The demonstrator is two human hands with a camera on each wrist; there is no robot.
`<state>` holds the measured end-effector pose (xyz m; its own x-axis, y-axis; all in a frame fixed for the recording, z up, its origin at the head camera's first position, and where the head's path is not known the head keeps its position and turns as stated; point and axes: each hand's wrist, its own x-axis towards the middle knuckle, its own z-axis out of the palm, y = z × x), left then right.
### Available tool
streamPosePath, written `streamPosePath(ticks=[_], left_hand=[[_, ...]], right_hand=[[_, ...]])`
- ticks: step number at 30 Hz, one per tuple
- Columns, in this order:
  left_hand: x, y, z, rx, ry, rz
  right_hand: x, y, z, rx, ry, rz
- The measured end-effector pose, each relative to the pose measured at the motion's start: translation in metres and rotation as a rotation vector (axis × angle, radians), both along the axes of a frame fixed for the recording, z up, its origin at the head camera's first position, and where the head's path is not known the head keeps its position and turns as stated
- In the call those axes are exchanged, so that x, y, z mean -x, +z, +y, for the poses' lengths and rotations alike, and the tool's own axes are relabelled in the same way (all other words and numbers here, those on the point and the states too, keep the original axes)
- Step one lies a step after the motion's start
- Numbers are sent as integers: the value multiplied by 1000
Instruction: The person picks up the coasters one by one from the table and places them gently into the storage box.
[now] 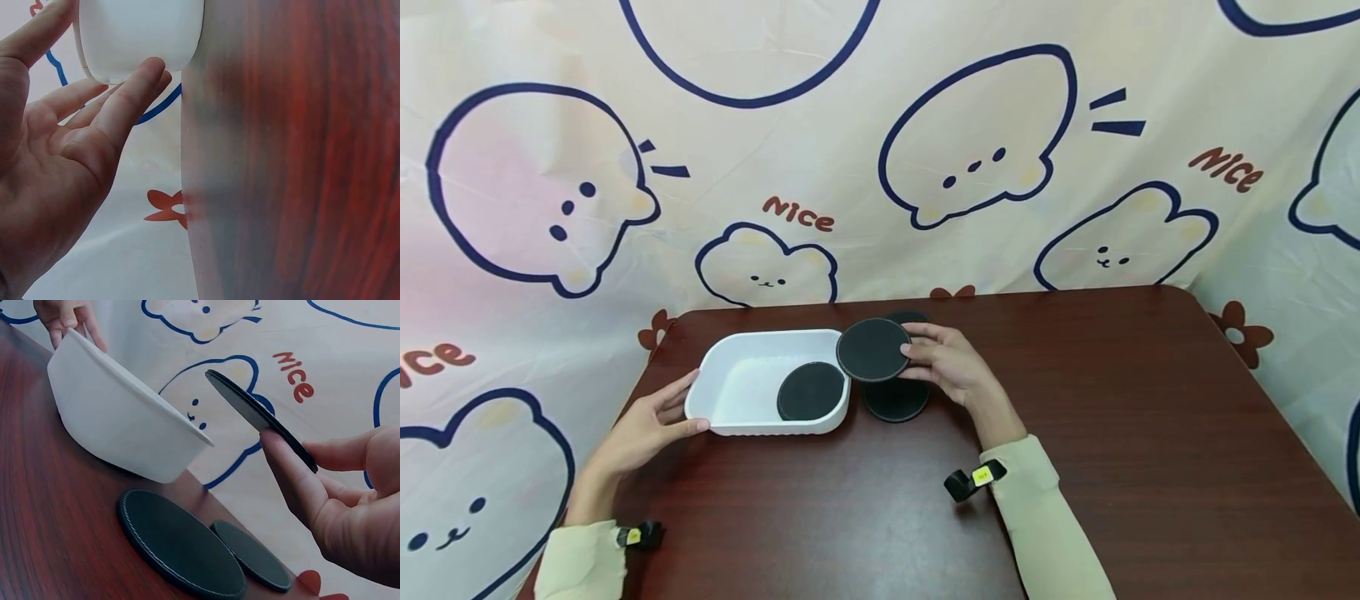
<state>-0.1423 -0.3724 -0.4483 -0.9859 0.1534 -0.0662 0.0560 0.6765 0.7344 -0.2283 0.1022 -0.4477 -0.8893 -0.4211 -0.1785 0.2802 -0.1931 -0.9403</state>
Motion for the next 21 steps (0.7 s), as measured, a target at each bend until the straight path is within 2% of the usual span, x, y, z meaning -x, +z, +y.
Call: streamPosePath(ticks=[21], left_hand=[[-1,1,0,-9,-5,0]], right_hand=[[-1,1,-49,40,46,-15]])
